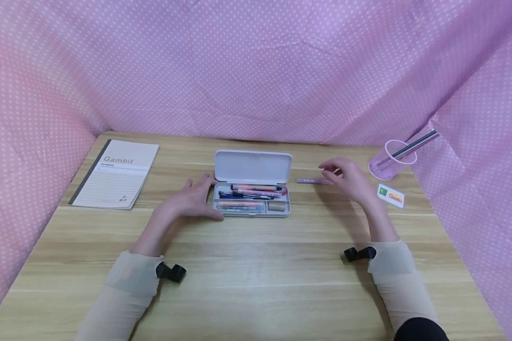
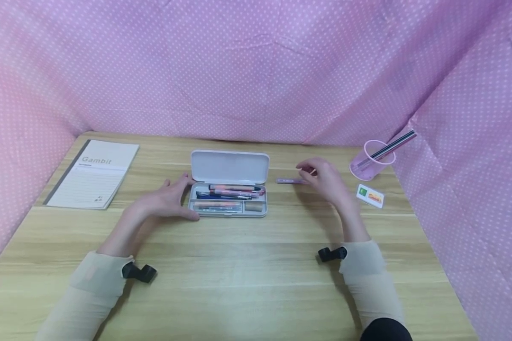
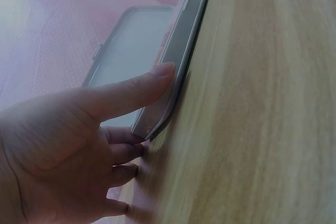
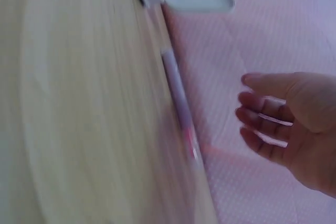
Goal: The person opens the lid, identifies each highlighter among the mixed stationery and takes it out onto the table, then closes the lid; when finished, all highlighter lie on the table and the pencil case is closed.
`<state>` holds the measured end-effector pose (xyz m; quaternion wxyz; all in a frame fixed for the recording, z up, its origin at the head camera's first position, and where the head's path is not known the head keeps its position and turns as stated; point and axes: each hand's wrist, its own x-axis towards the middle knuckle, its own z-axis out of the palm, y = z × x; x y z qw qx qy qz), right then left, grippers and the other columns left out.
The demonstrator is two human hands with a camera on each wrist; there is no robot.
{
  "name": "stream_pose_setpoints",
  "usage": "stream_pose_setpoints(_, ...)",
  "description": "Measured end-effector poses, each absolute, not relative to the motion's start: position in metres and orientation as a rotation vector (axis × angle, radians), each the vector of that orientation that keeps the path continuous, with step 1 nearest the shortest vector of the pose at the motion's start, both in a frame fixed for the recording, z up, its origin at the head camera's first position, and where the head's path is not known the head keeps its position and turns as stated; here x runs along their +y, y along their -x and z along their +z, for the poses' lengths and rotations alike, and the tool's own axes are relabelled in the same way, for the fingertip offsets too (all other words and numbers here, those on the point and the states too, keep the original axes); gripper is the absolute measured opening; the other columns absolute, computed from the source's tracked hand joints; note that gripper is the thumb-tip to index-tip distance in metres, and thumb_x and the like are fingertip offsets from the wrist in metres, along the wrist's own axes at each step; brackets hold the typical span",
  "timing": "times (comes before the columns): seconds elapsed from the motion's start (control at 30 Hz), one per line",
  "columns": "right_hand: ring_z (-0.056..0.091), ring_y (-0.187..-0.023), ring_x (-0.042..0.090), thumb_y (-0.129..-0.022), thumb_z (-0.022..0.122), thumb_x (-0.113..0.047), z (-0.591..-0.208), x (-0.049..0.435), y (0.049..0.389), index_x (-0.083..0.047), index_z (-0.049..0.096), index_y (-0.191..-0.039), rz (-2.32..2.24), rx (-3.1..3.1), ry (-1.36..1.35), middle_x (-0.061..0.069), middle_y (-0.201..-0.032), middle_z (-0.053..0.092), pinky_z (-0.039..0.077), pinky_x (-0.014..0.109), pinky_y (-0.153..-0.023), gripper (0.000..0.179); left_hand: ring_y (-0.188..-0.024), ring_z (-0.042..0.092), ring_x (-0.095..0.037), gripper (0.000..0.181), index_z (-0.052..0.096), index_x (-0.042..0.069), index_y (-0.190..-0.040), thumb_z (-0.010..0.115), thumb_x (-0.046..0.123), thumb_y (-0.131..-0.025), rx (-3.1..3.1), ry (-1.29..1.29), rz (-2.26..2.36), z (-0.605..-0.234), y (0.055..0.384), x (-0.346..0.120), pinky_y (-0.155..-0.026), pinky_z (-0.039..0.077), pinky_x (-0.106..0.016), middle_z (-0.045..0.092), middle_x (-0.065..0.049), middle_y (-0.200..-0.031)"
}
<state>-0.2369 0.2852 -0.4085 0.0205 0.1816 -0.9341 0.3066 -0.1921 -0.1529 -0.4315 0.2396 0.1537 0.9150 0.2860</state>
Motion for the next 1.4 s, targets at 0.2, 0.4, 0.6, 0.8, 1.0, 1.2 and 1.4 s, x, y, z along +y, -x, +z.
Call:
stream_pose_setpoints(0.2,0.071,-0.092,0.024,-0.094,0.073,-0.008,-0.400,0.243,0.220,-0.003,0.073,-0.116,0.978,-2.765,-0.711,0.013,-0.104,0.076,0.062,0.036,-0.079,0.022,-0.158,-0.001,-0.053,0.109,0.027,0.009,-0.157,0.086,0.052,-0.076,2.505,-0.411,0.773,-0.432,0.194,-0.156,-0.128,-0.008,-0.068,-0.002,-0.027,-0.172)
stream_pose_setpoints(0.4,0.072,-0.092,0.023,-0.093,0.072,-0.005,-0.401,0.201,0.216,-0.001,0.071,-0.121,1.144,-2.744,-0.889,0.013,-0.106,0.076,0.063,0.040,-0.082,0.028,-0.157,-0.001,-0.054,0.109,0.027,0.008,-0.157,0.085,0.051,-0.077,2.508,-0.396,0.765,-0.431,0.194,-0.161,-0.127,-0.007,-0.070,-0.002,-0.027,-0.172)
stream_pose_setpoints(0.6,0.072,-0.094,0.023,-0.094,0.071,-0.003,-0.406,0.176,0.214,-0.002,0.071,-0.122,1.219,-2.715,-0.994,0.012,-0.104,0.074,0.063,0.042,-0.085,0.029,-0.159,0.002,-0.048,0.108,0.028,0.006,-0.156,0.085,0.051,-0.077,2.510,-0.434,0.775,-0.431,0.195,-0.159,-0.128,-0.009,-0.068,-0.001,-0.028,-0.172)
stream_pose_setpoints(0.8,0.071,-0.096,0.023,-0.094,0.073,-0.006,-0.412,0.168,0.214,-0.002,0.071,-0.122,1.155,-2.759,-1.052,0.012,-0.105,0.076,0.064,0.041,-0.084,0.029,-0.160,0.000,-0.048,0.108,0.029,0.007,-0.156,0.086,0.051,-0.076,2.506,-0.426,0.774,-0.430,0.195,-0.156,-0.128,-0.009,-0.067,-0.002,-0.028,-0.172)
stream_pose_setpoints(1.0,0.071,-0.099,0.024,-0.093,0.074,-0.007,-0.417,0.169,0.213,-0.004,0.070,-0.125,1.078,-2.846,-1.036,0.012,-0.109,0.076,0.064,0.039,-0.083,0.032,-0.159,-0.002,-0.050,0.107,0.030,0.008,-0.156,0.086,0.051,-0.076,2.500,-0.410,0.776,-0.430,0.194,-0.155,-0.127,-0.008,-0.068,-0.003,-0.027,-0.172)
stream_pose_setpoints(1.2,0.070,-0.101,0.022,-0.095,0.073,-0.011,-0.423,0.170,0.212,-0.008,0.071,-0.125,0.981,-2.942,-1.051,0.008,-0.114,0.075,0.061,0.039,-0.088,0.030,-0.158,-0.002,-0.051,0.107,0.029,0.007,-0.156,0.086,0.050,-0.076,2.498,-0.418,0.777,-0.431,0.193,-0.155,-0.127,-0.009,-0.068,-0.003,-0.027,-0.172)
stream_pose_setpoints(1.4,0.070,-0.106,0.020,-0.093,0.074,-0.012,-0.426,0.171,0.211,-0.009,0.072,-0.124,0.937,-2.970,-1.051,0.007,-0.117,0.075,0.060,0.040,-0.096,0.031,-0.160,0.001,-0.048,0.107,0.029,0.007,-0.155,0.087,0.049,-0.076,2.498,-0.446,0.799,-0.432,0.194,-0.154,-0.128,-0.011,-0.067,-0.001,-0.028,-0.172)
